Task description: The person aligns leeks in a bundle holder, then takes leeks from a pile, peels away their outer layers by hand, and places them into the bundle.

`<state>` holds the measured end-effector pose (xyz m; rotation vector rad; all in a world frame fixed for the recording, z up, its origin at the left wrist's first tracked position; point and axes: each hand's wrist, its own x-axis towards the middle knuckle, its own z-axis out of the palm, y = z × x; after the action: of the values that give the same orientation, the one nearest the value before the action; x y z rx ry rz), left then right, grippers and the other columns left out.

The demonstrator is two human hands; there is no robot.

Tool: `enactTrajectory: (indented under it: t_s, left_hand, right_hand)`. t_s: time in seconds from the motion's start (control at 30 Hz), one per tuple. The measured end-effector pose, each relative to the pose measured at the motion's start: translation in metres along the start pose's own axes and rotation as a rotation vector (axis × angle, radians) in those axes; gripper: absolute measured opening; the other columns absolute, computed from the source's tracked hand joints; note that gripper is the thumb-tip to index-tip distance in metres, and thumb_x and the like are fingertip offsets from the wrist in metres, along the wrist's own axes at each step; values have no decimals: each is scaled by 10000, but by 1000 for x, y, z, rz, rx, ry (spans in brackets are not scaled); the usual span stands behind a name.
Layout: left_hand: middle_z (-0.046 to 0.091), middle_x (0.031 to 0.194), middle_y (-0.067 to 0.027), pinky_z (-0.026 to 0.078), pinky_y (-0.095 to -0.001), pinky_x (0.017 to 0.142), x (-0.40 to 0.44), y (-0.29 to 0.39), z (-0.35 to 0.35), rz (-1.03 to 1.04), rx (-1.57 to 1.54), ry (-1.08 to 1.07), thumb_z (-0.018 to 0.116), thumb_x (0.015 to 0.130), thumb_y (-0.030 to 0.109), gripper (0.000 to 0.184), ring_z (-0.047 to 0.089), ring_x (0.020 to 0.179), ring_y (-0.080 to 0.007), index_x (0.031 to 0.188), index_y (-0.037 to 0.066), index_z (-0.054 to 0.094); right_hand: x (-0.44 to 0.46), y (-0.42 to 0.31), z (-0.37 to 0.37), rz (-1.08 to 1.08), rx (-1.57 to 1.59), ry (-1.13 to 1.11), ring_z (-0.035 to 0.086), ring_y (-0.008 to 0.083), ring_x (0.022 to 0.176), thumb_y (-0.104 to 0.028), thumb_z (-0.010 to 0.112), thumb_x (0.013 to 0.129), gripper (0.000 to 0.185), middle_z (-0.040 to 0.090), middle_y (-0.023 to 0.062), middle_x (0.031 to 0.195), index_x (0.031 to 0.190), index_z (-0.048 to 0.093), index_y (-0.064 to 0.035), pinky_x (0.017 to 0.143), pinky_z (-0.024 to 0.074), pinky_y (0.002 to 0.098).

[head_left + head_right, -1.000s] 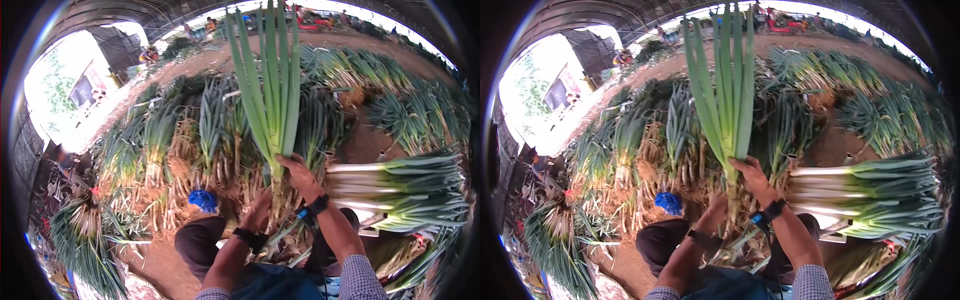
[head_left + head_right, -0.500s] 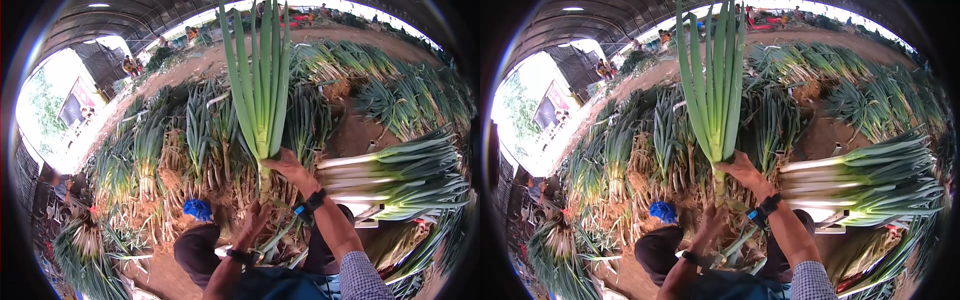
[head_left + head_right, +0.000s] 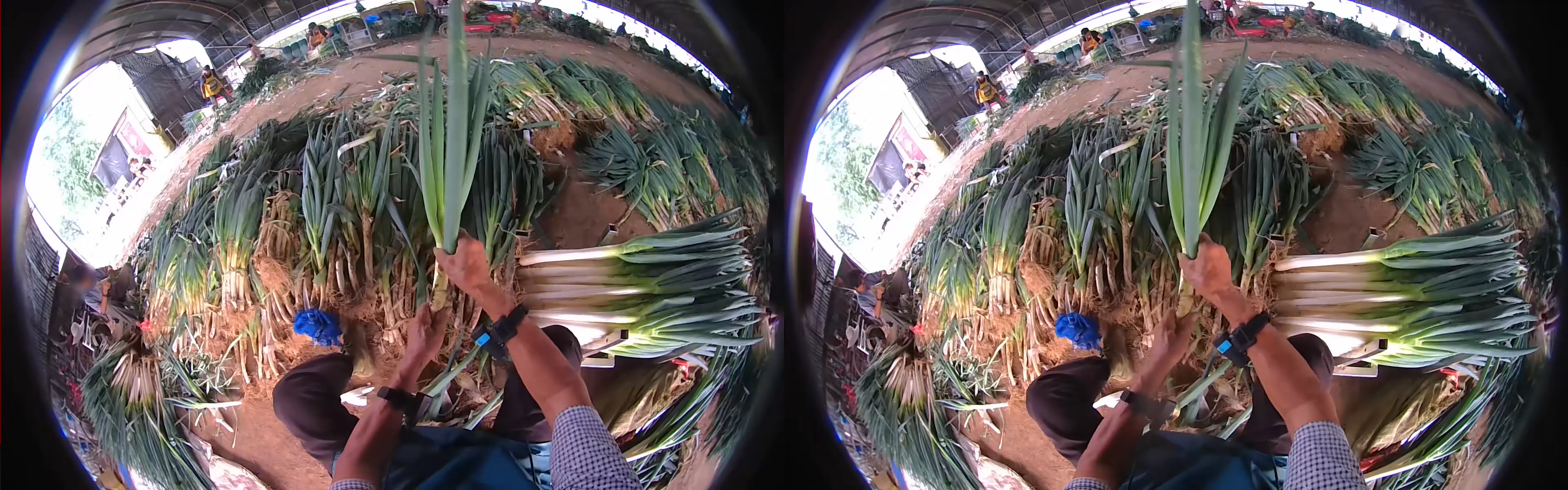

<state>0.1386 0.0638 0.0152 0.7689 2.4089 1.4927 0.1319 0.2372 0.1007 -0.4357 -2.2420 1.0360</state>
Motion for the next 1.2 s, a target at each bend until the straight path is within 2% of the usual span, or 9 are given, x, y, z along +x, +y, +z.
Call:
enactTrajectory:
  t_s: [0.1, 0.17, 0.23, 0.33, 0.43, 0.6, 0.73, 0.87, 1.2]
  left_hand:
    - [479, 610, -9, 332, -317, 458, 5, 5, 0, 33, 148, 0, 688, 955, 264, 262, 437, 538, -94, 894, 38, 568]
    - [506, 629, 25, 310, -278, 451, 1, 28, -10, -216, -282, -155, 692, 958, 283, 248, 441, 541, -56, 936, 49, 615]
    - [524, 647, 51, 289, -245, 446, -4, 34, -10, -326, -519, -267, 693, 960, 301, 250, 436, 540, -28, 974, 56, 649]
    - [531, 664, 68, 272, -228, 435, -15, 29, -8, -265, -532, -310, 684, 969, 291, 235, 416, 518, -11, 996, 58, 667]
    - [542, 682, 70, 274, -227, 432, -28, 32, -3, -247, -623, -337, 698, 961, 269, 222, 420, 517, -12, 1012, 55, 665]
    - [569, 788, 73, 354, -199, 563, -40, 29, 4, -215, -516, -319, 671, 973, 320, 330, 468, 676, -21, 1093, 13, 646]
    - [621, 828, 0, 451, -286, 637, -5, 36, 4, 11, -481, -232, 663, 953, 433, 478, 538, 727, -105, 1110, -18, 638]
    - [629, 798, -51, 469, -335, 671, 30, 52, -6, -190, 35, -223, 645, 933, 520, 543, 558, 740, -138, 1009, -18, 653]
    - [553, 785, 19, 368, -284, 578, 46, 73, -9, -148, -383, -103, 658, 952, 428, 415, 458, 688, -72, 995, 16, 630]
  right_hand:
    - [2, -11, -19, -85, 15, -114, 696, 319, 685, -336, 771, 828, 418, 697, 182, 779, 1014, 638, 13, 635, 580, 385]
    - [10, -15, -38, -166, 130, -143, 693, 265, 662, -372, 784, 822, 433, 705, 146, 772, 1011, 652, -5, 623, 590, 345]
    - [27, 7, -71, 294, 431, -49, 693, 192, 727, -457, 793, 818, 523, 704, 124, 841, 1017, 658, 7, 635, 602, 291]
    - [30, 52, -90, 634, 563, -79, 697, 178, 807, -486, 770, 844, 562, 697, 121, 891, 1003, 656, 40, 633, 603, 277]
    - [18, 51, -66, 707, 685, -131, 684, 190, 760, -465, 763, 864, 462, 686, 52, 904, 1026, 653, -46, 683, 593, 348]
    - [19, 38, -48, 663, 936, -94, 684, 201, 804, -169, 816, 826, 334, 695, 71, 981, 1084, 657, -30, 700, 598, 373]
    - [9, 25, -44, 447, 1233, 15, 681, 207, 789, -71, 752, 866, 281, 709, 89, 988, 1118, 668, 21, 690, 582, 363]
    - [0, 16, -42, 414, 1219, 48, 666, 174, 817, -79, 740, 886, 272, 705, 70, 1008, 1133, 667, 6, 715, 555, 328]
    - [-15, 1, -38, 305, 1073, 141, 638, 123, 863, -64, 720, 900, 306, 699, 47, 1049, 1186, 634, 0, 761, 521, 289]
